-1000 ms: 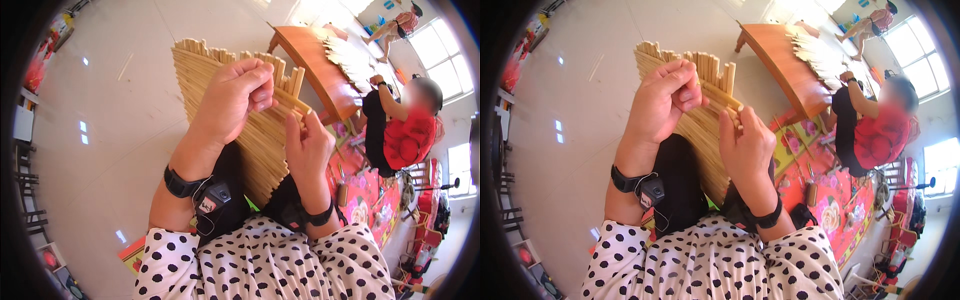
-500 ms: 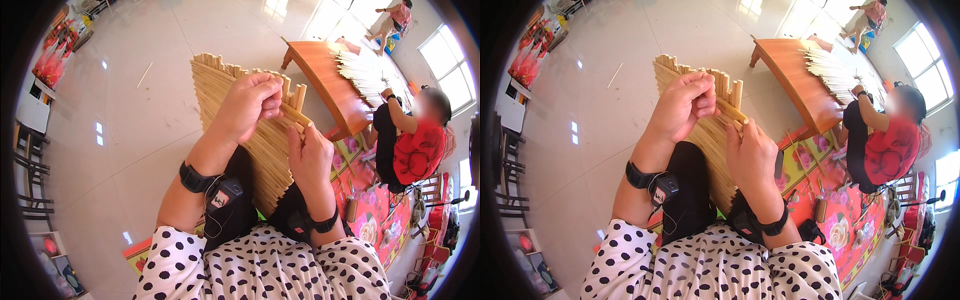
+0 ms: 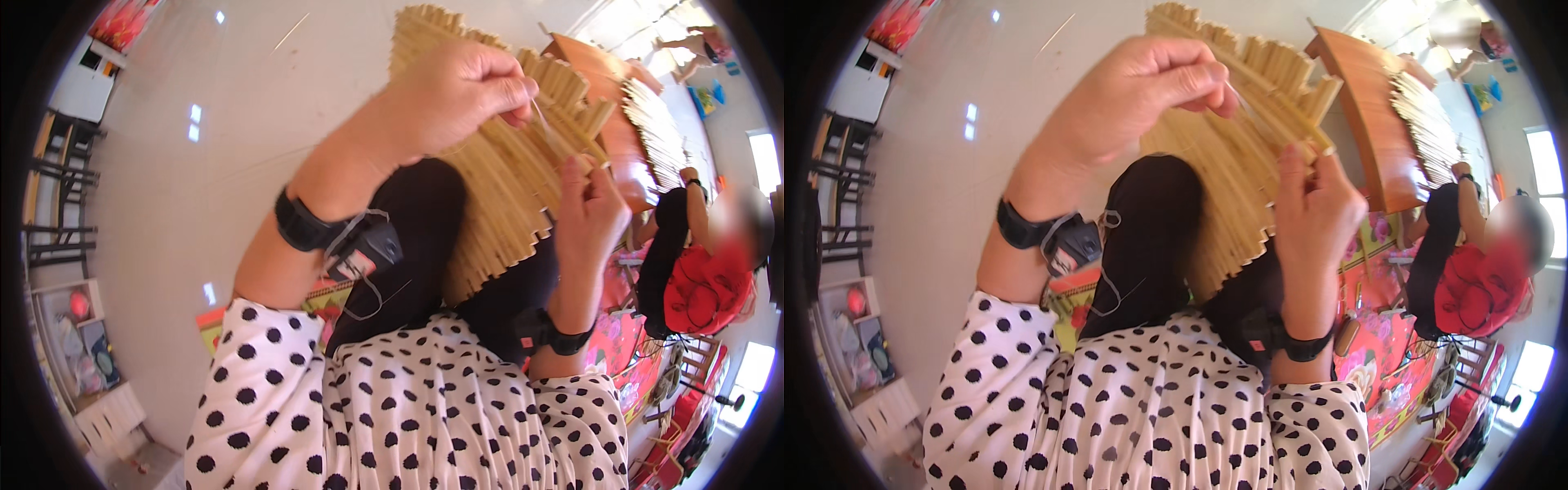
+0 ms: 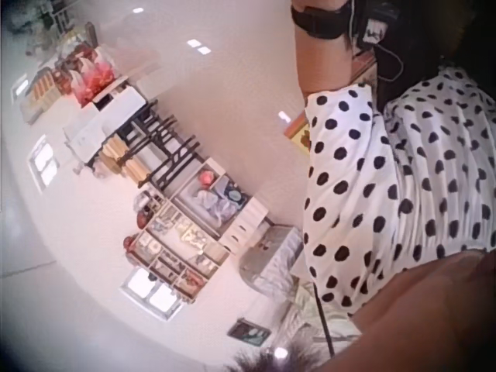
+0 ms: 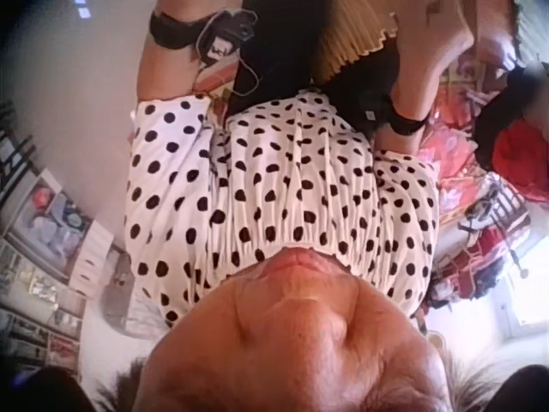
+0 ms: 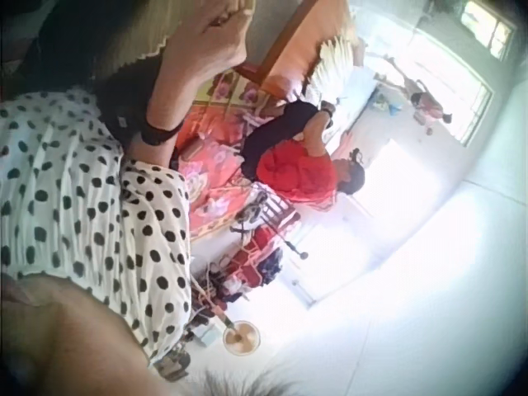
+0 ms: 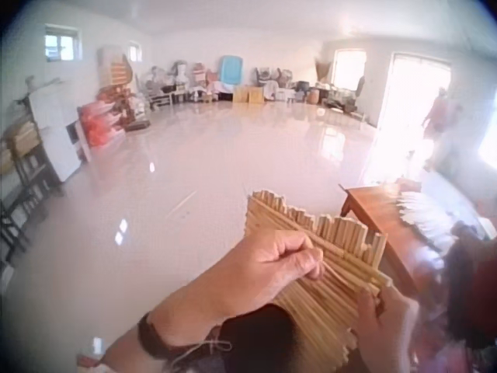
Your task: The person sits on a mat and weaves a thin white string through a bundle of bamboo sticks held in their lap. They repeatedly wrap the string around the sticks and pull it tight to secure the bundle.
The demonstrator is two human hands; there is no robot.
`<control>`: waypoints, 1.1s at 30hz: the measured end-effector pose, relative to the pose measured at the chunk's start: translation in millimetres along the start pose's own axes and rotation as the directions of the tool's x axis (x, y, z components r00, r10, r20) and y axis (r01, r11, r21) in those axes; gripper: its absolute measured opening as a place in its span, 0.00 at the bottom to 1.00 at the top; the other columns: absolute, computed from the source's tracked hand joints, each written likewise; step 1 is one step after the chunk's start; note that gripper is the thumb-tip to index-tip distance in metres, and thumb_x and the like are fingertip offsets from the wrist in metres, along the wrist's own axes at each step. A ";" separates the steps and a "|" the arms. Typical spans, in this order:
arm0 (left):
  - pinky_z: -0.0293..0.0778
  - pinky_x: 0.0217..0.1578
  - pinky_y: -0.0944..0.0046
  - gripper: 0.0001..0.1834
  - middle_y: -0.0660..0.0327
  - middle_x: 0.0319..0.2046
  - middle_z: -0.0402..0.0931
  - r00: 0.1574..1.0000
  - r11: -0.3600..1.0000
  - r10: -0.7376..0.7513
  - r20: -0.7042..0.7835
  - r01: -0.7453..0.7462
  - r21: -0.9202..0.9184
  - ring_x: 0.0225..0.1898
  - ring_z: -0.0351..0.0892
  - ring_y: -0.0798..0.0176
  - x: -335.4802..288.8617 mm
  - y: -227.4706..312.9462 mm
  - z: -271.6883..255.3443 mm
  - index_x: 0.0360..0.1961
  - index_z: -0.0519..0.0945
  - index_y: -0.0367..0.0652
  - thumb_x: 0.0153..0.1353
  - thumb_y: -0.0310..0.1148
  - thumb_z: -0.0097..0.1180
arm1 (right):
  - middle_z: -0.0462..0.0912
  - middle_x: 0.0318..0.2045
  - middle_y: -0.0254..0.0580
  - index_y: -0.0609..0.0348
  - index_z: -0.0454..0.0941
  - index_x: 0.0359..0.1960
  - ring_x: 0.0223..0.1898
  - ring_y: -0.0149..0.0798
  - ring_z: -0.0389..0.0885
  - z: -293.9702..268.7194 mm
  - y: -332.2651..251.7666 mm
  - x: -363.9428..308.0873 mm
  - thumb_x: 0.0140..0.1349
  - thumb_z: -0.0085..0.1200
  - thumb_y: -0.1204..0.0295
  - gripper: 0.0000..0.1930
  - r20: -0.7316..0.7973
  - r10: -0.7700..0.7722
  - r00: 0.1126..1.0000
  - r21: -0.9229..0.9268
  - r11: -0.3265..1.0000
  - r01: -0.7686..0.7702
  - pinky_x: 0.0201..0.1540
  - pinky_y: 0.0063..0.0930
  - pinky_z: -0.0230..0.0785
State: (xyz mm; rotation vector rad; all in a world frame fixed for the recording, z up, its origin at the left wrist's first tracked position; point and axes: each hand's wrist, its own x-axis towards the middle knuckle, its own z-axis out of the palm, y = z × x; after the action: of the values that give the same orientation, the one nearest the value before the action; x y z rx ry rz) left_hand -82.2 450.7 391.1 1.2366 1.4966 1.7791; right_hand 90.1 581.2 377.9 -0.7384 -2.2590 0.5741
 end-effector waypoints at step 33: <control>0.75 0.28 0.60 0.04 0.56 0.23 0.78 0.844 0.738 -0.527 -0.095 0.510 0.442 0.23 0.78 0.53 -164.4 -15.5 -5.8 0.34 0.76 0.42 0.59 0.26 0.58 | 0.61 0.15 0.44 0.66 0.70 0.24 0.17 0.30 0.59 -1.9 18.3 -10.3 0.67 0.53 0.70 0.14 0.000 -0.049 0.999 0.165 0.985 0.049 0.21 0.30 0.57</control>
State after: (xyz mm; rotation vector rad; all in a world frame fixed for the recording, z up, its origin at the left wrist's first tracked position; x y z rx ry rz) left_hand -14.2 315.8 324.2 0.8948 2.0652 1.0607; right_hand 104.0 588.4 363.9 -0.5980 -2.1956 0.7293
